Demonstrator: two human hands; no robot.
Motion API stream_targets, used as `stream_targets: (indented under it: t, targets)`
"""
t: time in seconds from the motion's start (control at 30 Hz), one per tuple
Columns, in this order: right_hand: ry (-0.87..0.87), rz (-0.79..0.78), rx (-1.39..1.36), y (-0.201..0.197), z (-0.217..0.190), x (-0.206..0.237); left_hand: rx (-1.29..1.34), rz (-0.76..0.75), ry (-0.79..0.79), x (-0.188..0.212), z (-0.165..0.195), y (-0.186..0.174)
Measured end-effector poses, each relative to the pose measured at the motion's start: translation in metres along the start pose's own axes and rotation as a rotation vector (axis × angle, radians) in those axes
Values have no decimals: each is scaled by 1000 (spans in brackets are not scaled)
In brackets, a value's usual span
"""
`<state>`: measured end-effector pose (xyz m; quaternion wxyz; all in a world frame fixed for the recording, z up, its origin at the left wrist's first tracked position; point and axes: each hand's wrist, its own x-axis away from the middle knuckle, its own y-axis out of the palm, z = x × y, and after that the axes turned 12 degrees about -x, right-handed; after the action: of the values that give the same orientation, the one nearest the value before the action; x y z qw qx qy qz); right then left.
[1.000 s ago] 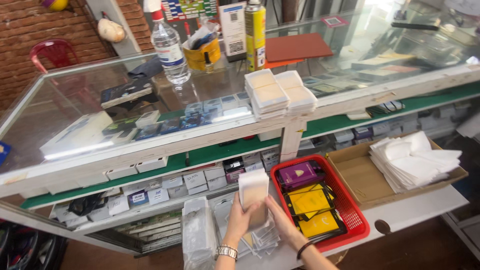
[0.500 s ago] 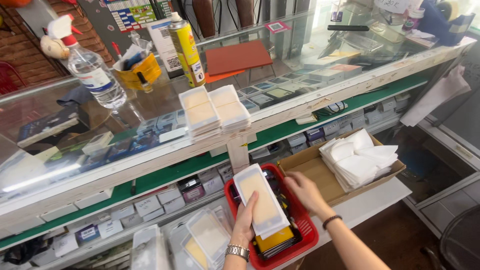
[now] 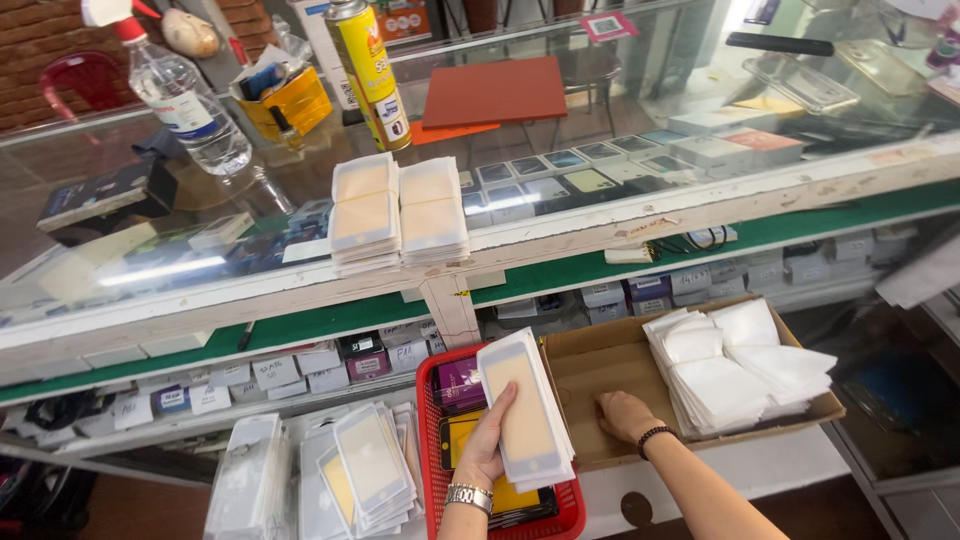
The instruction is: The person places small yellow and purple packaged items into clear plastic sleeves, then stacks the sleeves on a glass display counter. They also handle white paper sheets and rubber bands, organizing materials on the counter.
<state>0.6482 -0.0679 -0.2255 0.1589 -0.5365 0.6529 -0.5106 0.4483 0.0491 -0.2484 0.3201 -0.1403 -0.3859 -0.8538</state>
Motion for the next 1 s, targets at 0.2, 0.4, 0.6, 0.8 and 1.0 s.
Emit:
stream_targets:
  t: [0.2,0.4,0.6,0.8,1.0]
  targets:
    - [-180,217,-750,-33,-22,-12,60,-102,25,3,-5,16]
    - [-432,164,-869,-74,-60,21,38,-39,165,23,-1,43]
    - [-458,-6,-544,-86,-58,45,94,-25,170,48,0,50]
    - [-32,-388,-1979,-84,-29,36,309,-97,205,84,-5,38]
    - [-152,-829,-2083,-123,-60,42,-376,69,231,120,19,25]
